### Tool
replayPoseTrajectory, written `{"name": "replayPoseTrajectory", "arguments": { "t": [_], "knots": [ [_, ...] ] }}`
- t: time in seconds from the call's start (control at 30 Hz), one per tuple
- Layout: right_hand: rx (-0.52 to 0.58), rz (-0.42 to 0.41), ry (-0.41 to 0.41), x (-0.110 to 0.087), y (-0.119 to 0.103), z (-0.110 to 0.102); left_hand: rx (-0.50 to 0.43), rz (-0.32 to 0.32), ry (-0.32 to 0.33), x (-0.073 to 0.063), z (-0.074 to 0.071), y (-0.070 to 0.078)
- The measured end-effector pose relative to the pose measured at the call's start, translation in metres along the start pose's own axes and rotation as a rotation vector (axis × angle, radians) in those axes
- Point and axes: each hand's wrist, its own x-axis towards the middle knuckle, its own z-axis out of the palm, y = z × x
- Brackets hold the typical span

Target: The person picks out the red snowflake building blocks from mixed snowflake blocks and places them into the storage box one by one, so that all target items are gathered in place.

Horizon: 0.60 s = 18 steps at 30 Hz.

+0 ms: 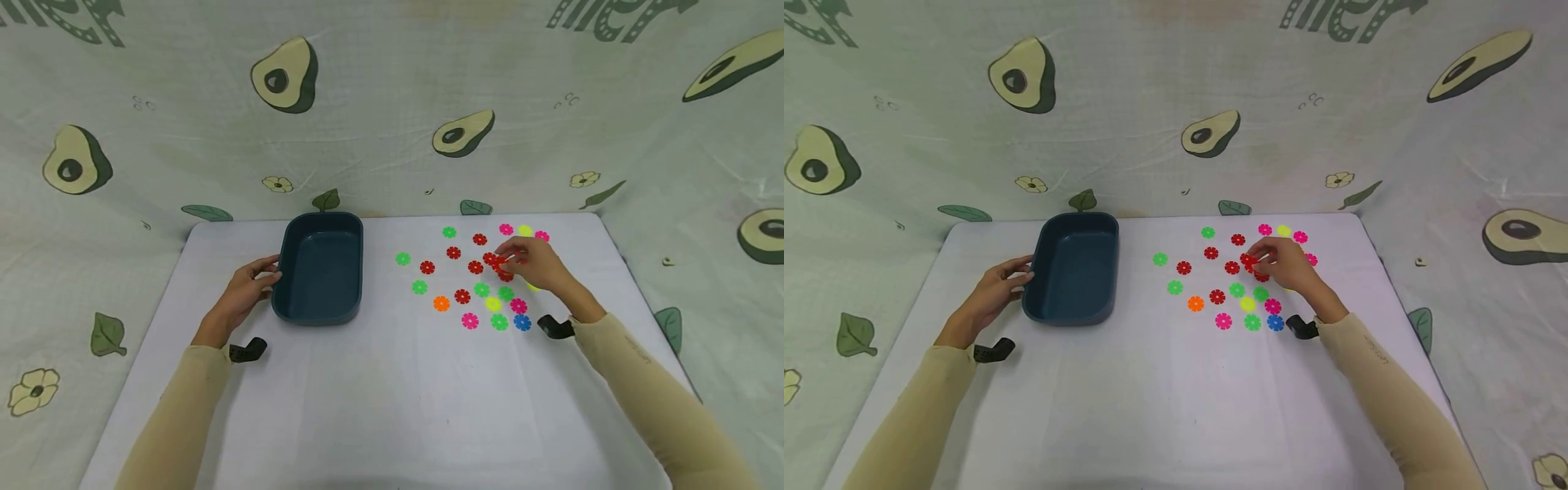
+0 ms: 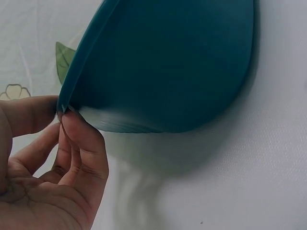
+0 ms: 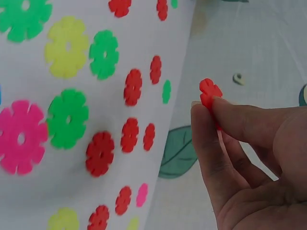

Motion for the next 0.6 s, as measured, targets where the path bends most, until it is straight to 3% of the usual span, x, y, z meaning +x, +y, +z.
{"name": "replayPoseTrajectory", "arguments": {
  "t": [0.33,0.6],
  "knots": [
    [0.172,-0.093,-0.077,0.025,-0.040,0.033,0.002,0.023,0.011,-0.004,-0.001,0.002],
    [0.249,-0.132,-0.128,0.042,-0.076,0.061,-0.009,0.029,0.015,-0.002,0.004,0.002]
  ]
}}
